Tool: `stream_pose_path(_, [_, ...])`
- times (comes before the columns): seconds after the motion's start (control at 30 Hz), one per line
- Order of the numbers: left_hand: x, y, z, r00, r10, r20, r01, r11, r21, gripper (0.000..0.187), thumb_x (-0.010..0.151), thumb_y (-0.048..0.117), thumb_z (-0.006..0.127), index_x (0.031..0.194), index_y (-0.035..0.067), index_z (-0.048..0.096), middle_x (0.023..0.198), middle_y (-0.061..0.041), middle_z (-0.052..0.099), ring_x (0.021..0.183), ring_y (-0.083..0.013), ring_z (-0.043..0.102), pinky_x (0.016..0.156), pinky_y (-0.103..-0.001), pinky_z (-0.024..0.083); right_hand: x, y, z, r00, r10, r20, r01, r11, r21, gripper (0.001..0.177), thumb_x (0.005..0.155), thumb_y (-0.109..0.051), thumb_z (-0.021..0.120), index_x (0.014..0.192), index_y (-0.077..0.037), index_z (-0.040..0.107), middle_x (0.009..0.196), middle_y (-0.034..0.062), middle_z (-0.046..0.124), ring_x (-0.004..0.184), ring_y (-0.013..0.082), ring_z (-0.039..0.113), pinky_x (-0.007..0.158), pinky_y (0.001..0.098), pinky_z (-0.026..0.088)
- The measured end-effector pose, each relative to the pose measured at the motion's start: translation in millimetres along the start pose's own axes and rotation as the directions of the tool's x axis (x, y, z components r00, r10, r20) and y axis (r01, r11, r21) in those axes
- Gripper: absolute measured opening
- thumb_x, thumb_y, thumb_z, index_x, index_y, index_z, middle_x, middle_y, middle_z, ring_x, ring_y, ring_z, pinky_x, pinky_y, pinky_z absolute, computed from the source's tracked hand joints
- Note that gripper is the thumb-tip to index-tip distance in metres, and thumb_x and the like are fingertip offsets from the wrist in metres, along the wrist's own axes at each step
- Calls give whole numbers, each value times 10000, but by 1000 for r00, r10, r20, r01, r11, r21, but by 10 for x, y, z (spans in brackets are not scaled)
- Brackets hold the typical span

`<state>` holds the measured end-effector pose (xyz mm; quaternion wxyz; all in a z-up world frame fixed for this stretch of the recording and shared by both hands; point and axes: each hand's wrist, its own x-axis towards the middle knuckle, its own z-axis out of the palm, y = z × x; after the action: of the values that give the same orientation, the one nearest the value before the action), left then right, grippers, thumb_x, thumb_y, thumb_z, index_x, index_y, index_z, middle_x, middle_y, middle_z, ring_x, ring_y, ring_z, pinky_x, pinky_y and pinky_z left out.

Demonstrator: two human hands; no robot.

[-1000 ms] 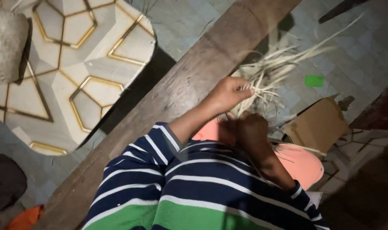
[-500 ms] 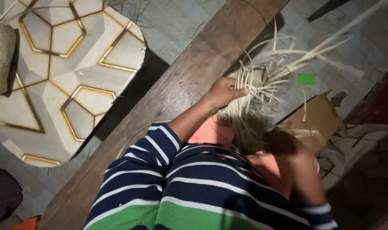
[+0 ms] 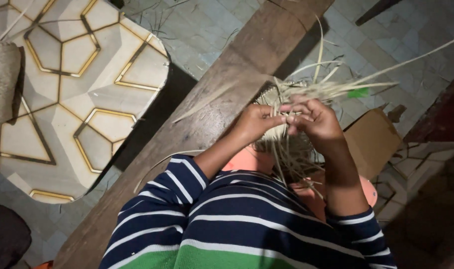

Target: Weaving dried palm strips to create a basket or mat structure.

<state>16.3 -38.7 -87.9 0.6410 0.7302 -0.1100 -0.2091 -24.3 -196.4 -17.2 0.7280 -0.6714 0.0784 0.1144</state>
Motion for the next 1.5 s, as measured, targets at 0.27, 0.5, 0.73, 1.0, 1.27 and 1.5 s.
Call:
stream_pose_path(0.27, [-320, 289, -322, 981, 14, 195, -23, 999, 41, 170, 769, 278, 661, 836, 122, 673, 658, -47, 605, 692, -169, 567, 605, -290, 471, 23, -3, 63, 992, 46, 115, -7, 946, -323, 320, 806, -49, 568, 1124, -17, 568, 726, 118, 611, 428, 124, 518, 407, 196, 348])
stream_pose_path(0.5, [-368, 377, -361, 964, 62, 259, -168, 896, 410, 188, 844, 275, 528, 930, 170, 658, 880, -120, 638, 901, -344, 603, 777, -430, 472, -73, -224, 85, 988, 112, 104, -67, 930, -362, 313, 788, -45, 602, 1100, -22, 598, 524, 117, 590, 433, 111, 493, 439, 183, 366])
stream_pose_path(0.73, [-473, 690, -461, 975, 36, 221, -149, 841, 519, 160, 799, 279, 557, 849, 178, 671, 846, -92, 665, 883, -312, 618, 755, -424, 482, -33, -154, -95, 986, 125, 114, -77, 931, -358, 210, 783, -29, 616, 988, 15, 609, 607, 163, 635, 505, 146, 575, 477, 212, 405])
stream_pose_path(1.0, [-625, 989, -1200, 992, 48, -114, 79, 466, 881, 175, 755, 236, 565, 840, 165, 701, 731, -82, 663, 679, -328, 637, 555, -401, 485, 47, 19, -222, 990, 98, 102, -78, 981, -179, 212, 759, 58, 623, 959, 113, 580, 776, 238, 639, 612, 224, 646, 565, 287, 539])
stream_pose_path(1.27, [-666, 619, -312, 695, 703, 151, -504, 326, 800, 98, 701, 117, 496, 715, 117, 593, 699, -80, 559, 653, -287, 572, 534, -359, 460, 67, 62, -63, 1000, 12, -2, -12, 968, -252, 253, 728, 116, 591, 975, 151, 547, 767, 259, 601, 536, 229, 623, 478, 280, 557])
stream_pose_path(1.5, [-487, 321, -51, 848, 525, 68, -394, 540, 744, 187, 814, 238, 513, 730, 94, 598, 660, -103, 582, 640, -318, 598, 577, -388, 473, -16, 151, 18, 994, 53, -97, -71, 980, -187, 307, 707, 109, 640, 1002, 115, 560, 787, 250, 615, 563, 209, 632, 495, 252, 551])
